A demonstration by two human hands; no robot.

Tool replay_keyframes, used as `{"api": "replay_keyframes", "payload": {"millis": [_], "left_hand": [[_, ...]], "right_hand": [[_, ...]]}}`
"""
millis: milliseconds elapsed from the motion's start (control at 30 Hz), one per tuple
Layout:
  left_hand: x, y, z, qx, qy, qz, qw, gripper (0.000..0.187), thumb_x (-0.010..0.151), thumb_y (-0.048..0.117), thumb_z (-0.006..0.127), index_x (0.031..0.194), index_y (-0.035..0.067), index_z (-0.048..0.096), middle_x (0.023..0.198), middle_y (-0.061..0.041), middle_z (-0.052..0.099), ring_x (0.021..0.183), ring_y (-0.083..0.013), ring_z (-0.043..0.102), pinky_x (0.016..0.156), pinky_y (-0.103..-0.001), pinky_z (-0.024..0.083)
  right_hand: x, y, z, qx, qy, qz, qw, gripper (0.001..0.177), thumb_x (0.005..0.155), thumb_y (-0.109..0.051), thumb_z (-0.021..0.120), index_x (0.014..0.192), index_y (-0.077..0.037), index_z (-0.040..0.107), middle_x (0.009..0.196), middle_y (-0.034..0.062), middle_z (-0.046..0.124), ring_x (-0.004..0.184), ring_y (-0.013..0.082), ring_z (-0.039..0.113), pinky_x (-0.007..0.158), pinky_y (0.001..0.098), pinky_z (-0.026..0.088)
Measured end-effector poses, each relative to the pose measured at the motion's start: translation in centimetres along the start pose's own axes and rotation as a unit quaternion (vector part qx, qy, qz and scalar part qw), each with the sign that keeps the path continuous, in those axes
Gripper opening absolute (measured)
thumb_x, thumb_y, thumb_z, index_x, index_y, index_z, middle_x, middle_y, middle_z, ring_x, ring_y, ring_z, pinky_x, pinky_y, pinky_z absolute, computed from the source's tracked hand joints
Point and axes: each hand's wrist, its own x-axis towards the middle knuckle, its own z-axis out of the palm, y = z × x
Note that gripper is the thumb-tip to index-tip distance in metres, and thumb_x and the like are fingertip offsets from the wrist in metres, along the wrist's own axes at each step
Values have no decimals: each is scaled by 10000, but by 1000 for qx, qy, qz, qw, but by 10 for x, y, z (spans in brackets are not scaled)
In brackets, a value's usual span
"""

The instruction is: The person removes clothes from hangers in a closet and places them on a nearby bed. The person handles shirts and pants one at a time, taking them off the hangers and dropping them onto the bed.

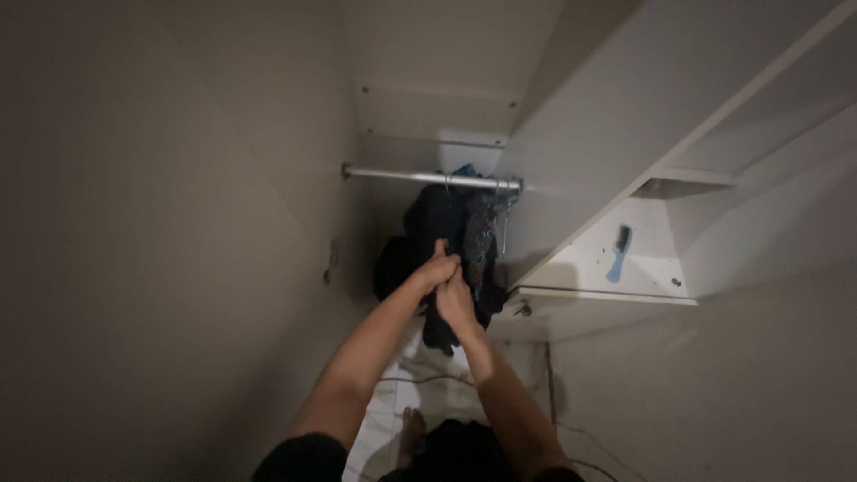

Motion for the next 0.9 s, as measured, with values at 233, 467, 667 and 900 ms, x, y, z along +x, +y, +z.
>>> {"api": "replay_keyframes", "payload": {"millis": [233,467,667,900], "left_hand": [[-55,-64,-24,39,59,171,983,637,920,84,456,1538,46,305,1391,-292,571,1252,-394,592,1047,-388,461],[-220,-100,-46,20,44,161,986,678,921,132,494,1573,80,320,1442,-237,557,1287,-321,553,1067,-354,422],[-390,-131,-78,25,-40,97,994,705,908,138,516,1593,108,356,1433,-176,577,1276,-249,538,1062,-330,412],[-514,-236,-136,-48,-147,133,979,636,873,36,502,1509,36,472,1378,-95,624,1255,-201,556,1072,-324,439]], "right_hand": [[-48,38,-28,147,-234,-109,955,448,1131,-260,533,1488,6,480,1331,258,637,1219,415,607,1013,451,502],[-46,17,-34,244,74,-78,964,430,1148,-295,532,1460,-1,557,1386,177,609,1286,308,564,1087,368,449],[-106,-42,-16,247,133,-108,954,583,1103,-384,465,1544,-8,400,1601,163,429,1467,278,403,1193,372,300],[-199,-46,50,309,-103,-45,944,426,1046,-274,558,1331,29,652,1277,113,684,1177,222,612,1025,349,463]]}}
